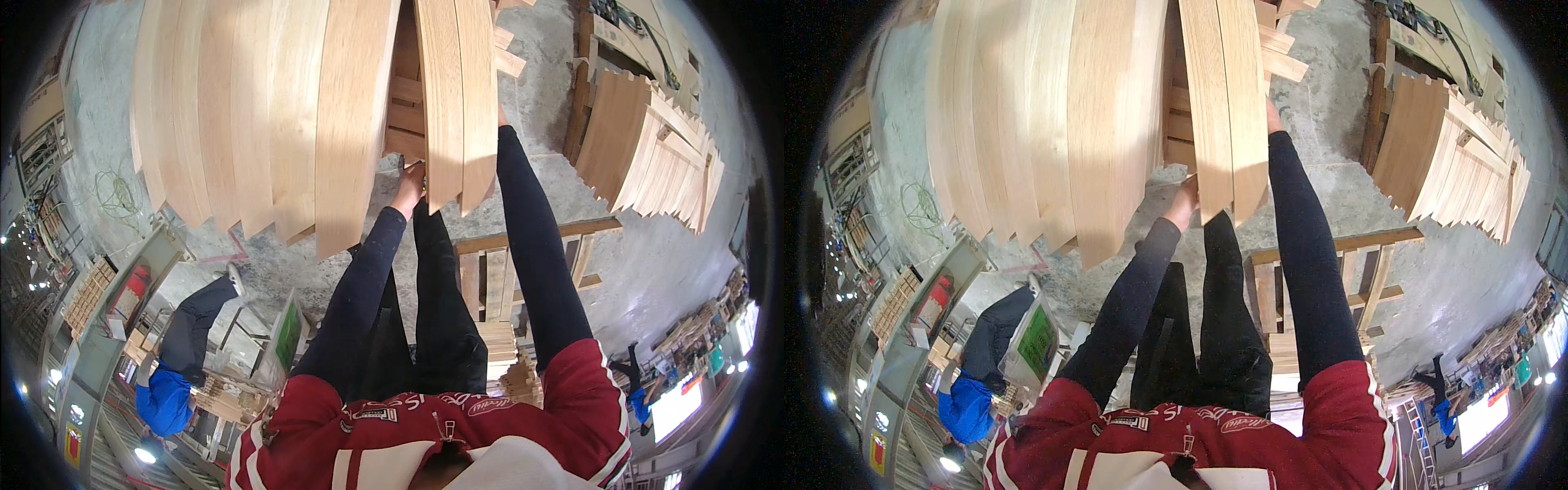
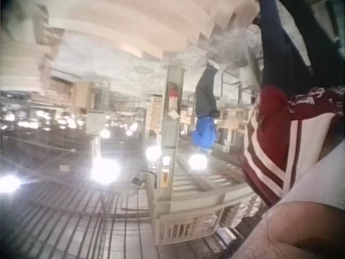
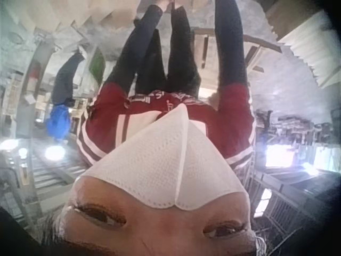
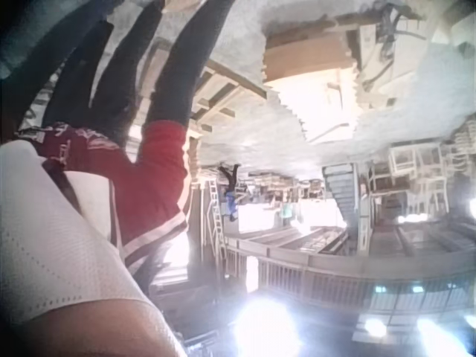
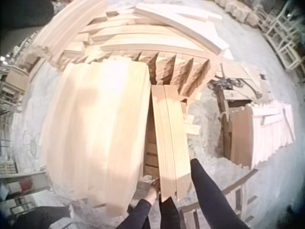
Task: The person applies glue to the holes of wooden pieces using a brush, then places the pieces on a workbench. The person repeats this process with multiple wooden pieces.
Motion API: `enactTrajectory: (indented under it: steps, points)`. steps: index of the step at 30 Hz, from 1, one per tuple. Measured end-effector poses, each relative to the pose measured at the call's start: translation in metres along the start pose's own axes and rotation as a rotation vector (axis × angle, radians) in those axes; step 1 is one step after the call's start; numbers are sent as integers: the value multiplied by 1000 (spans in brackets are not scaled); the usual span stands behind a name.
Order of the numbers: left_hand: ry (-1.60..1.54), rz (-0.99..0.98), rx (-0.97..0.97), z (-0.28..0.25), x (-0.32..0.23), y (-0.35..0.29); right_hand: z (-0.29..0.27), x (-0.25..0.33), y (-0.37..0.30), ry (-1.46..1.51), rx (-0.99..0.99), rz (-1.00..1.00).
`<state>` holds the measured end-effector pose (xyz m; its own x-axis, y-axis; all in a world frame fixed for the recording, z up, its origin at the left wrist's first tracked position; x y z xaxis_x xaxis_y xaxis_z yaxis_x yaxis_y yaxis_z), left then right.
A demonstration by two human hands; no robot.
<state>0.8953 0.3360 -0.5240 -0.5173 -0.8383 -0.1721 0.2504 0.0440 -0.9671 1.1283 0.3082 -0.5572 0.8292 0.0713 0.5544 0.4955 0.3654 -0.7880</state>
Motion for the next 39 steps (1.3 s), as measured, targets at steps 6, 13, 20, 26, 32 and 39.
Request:
enactTrajectory:
  steps: [6, 13, 20, 26, 32, 39]
  points:
    - [178, 608, -286, 35, -93, 28, -9, 12, 9, 60, -64, 119]
    - [-78, 451, 107, 65, -175, 81, 4, 3, 37, 121, 27, 27]
    - [-80, 479, 62, 78, -128, 71, -22, -13, 24, 177, 2, -24]
    - [267, 374, 37, 97, -55, -27, -37, -18, -67, 122, 7, 8]
    - [321, 231, 256, 109, -38, -176, -45, -16, -184, 26, 27, 21]
    - [197, 495, 224, 29, -64, -286, 12, -2, -288, -218, 219, 11]
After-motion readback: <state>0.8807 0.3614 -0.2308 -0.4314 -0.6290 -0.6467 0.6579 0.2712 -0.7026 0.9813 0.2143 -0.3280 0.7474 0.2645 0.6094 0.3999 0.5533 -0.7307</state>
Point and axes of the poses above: each hand's wrist, its own y-axis towards the middle knuckle, its own z-axis out of the palm, x = y × z, the point moved 2 cm from there along y, towards the middle knuckle, and after that the axes turned 8 degrees about -z, right-handed, at the moved point
